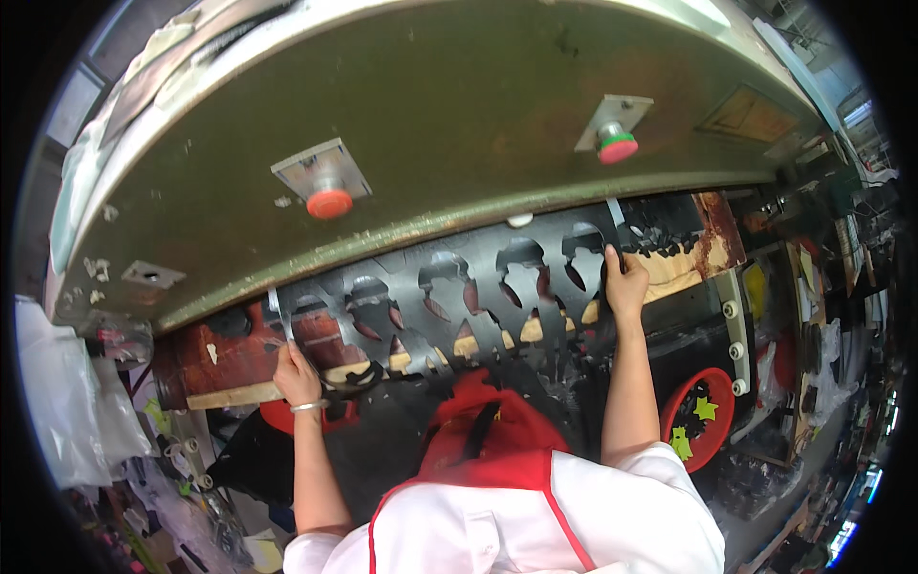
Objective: The person walks to a cutting machine, places a black rubber sheet on the roller, and uses a white shoe-shaped template to press and cut multiple identical pieces from the sheet. The person repeatedly aligns the template, presses it into the material, and removes the cut pieces by hand.
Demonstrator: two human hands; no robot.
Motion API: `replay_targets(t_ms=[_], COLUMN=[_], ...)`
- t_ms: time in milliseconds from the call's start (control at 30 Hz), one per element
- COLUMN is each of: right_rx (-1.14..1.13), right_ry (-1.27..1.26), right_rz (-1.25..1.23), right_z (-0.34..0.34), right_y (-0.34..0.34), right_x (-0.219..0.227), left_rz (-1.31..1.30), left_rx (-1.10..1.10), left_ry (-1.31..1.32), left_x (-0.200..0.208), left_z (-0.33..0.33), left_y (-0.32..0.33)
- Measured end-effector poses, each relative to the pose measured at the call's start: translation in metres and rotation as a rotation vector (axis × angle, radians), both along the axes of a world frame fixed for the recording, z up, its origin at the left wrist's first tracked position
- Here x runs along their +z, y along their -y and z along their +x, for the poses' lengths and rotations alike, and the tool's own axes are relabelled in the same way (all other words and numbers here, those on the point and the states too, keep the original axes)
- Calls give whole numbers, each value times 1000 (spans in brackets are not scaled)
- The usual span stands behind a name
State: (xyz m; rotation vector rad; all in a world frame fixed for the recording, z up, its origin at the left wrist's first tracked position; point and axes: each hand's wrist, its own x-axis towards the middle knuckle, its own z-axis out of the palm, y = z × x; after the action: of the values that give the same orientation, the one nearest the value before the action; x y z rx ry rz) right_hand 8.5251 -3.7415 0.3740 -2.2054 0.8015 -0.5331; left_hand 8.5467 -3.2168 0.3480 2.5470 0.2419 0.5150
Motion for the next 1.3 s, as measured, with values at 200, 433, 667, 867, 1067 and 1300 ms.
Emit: replay_targets(t_ms=[200,433,667,867,1067,1300], right_rx=[41,166,546,529,382,162], right_ry=[178,32,-13,32,292,571], right_rz=[46,-301,-252,164,915,715], right_z=[-53,-58,-48,-109,-115,-192], right_y=[-8,-38,-113,-126,-68,-10], right_x=[10,56,54,73,100,111], left_rz=[-148,-806,-726,-479,-472,-548], left_rx=[-2,98,1,49,28,28], left_ry=[-43,-230,-210,-235,-276,-260], left_x=[-8,4,20,18,12,8], left_z=[-43,-117,-182,-243,-271,-271], left_y=[-9,-11,-12,-24,-28,-30])
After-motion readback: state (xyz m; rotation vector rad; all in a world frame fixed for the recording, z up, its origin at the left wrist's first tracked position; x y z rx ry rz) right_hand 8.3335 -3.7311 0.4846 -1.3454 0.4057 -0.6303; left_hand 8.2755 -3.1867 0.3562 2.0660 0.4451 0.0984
